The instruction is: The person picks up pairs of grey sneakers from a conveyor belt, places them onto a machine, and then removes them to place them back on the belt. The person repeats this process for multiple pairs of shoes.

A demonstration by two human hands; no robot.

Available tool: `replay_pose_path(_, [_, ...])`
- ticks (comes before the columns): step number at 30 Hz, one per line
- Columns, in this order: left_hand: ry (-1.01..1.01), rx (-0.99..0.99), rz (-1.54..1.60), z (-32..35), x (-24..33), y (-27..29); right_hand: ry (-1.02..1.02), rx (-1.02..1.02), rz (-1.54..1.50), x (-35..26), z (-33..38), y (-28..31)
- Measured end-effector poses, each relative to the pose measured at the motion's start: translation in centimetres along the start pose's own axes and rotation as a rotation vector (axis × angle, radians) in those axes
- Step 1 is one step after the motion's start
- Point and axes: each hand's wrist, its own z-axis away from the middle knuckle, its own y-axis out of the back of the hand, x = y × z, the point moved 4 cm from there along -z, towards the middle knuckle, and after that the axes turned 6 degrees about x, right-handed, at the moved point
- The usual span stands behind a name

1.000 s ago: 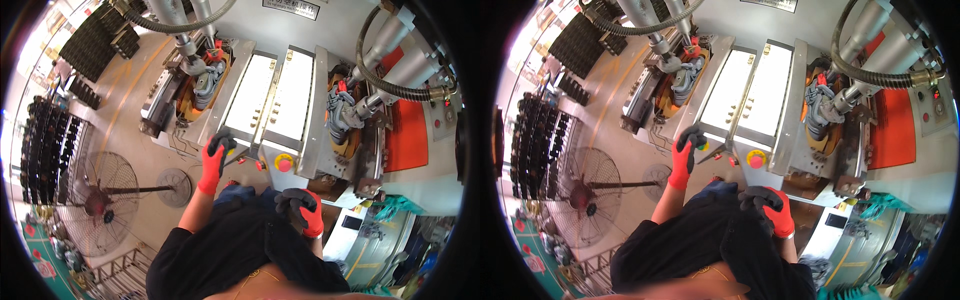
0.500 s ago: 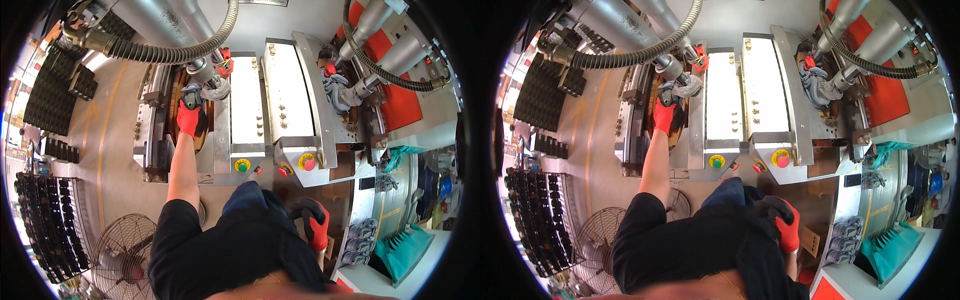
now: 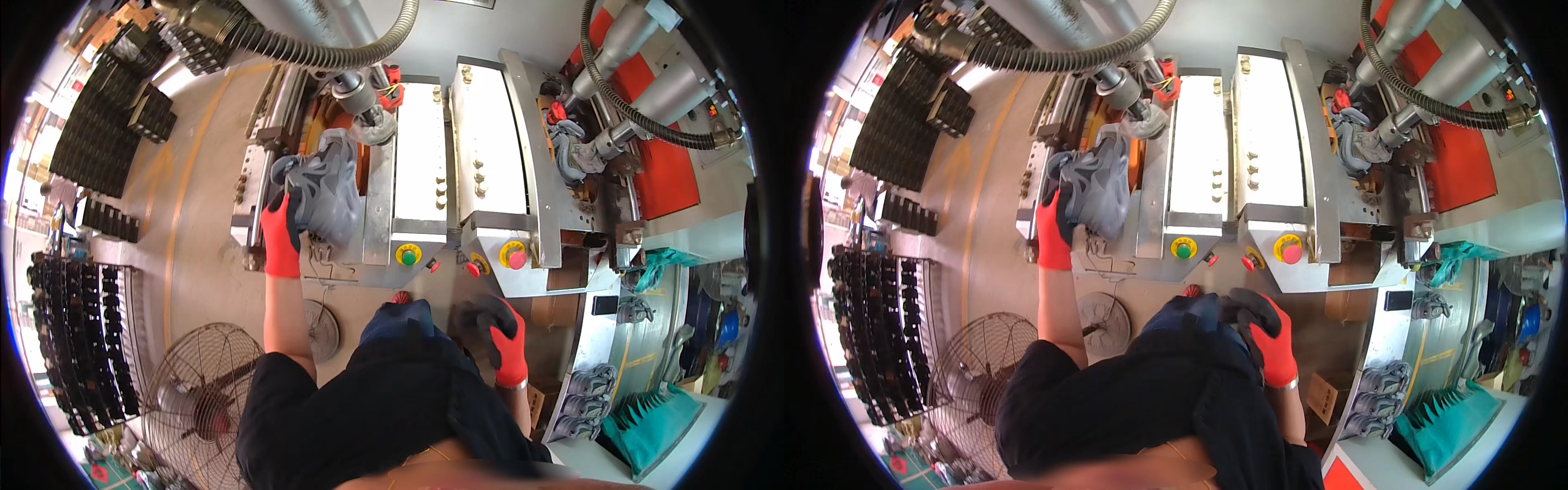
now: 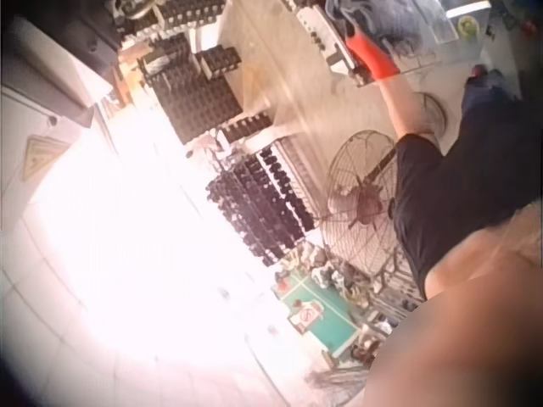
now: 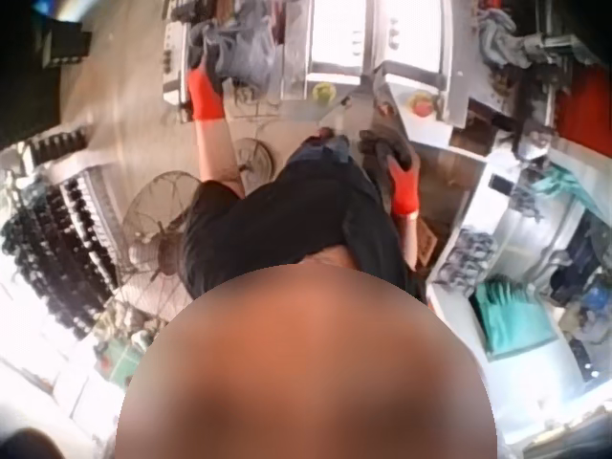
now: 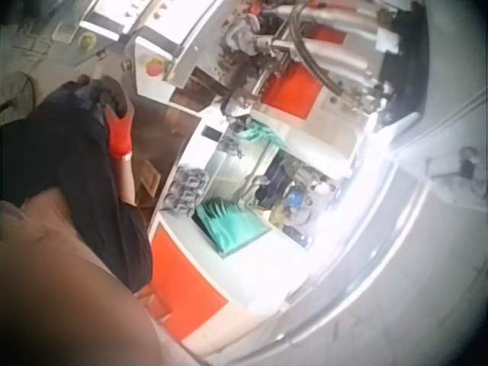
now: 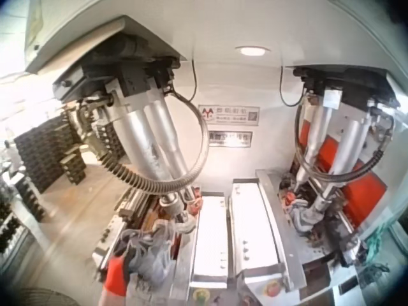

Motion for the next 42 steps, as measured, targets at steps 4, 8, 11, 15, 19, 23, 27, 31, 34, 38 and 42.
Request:
replay_pose_path(4, [-0.136, 0.033, -0.118, 11.3, 3.4, 1.0, 0.03, -0.218, -0.115, 2.7, -2.3, -0.4])
replay_pose_path(8, [-0.18, -0.075, -0.106, 20.5, 4.3, 0.4, 0.029, -0.383, -0.32, 3.5, -2.1, -1.2])
replay_pose_path(11, [-0.229, -0.194, -0.122, 27.0, 4.2, -3.2, 0.049, -0.283, -0.298, 2.3, 0.0, -0.2])
replay_pose_path(15, [-0.293, -0.322, -0.314, 35.2, 0.6, -7.0, 0.284, -0.017, -0.201, 0.2, 4.1, 5.7])
replay_pose_path(19, [-0.581, -0.784, -0.571, 45.2, 1.4, -15.8, 0.394, 0.302, -0.22, 1.2, 9.7, 15.9])
replay_pose_path(23, [-0.681, -1.193, -0.45, 53.6, -1.9, -22.9, 0.538, 0.585, -0.037, 2.2, 16.4, 25.6])
replay_pose_path(27, [-0.458, -1.372, -0.319, 60.3, -6.9, -27.7, 0.498, 0.853, -0.23, 3.5, 22.4, 33.9])
replay_pose_path(31, [-0.399, -1.433, -0.391, 63.7, -13.0, -30.9, 0.488, 1.098, -0.316, 2.1, 27.2, 38.6])
replay_pose_path(34, [-0.343, -1.413, -0.385, 64.2, -16.9, -33.6, 0.519, 1.193, -0.252, 2.7, 29.1, 42.3])
replay_pose_path(38, [-0.205, -1.467, -0.375, 66.7, -19.5, -40.1, 0.459, 1.299, -0.116, 1.4, 30.9, 46.3])
replay_pose_path(42, [-0.009, -1.539, -0.391, 69.5, -22.9, -46.5, 0.332, 1.356, -0.081, -0.3, 31.1, 51.6])
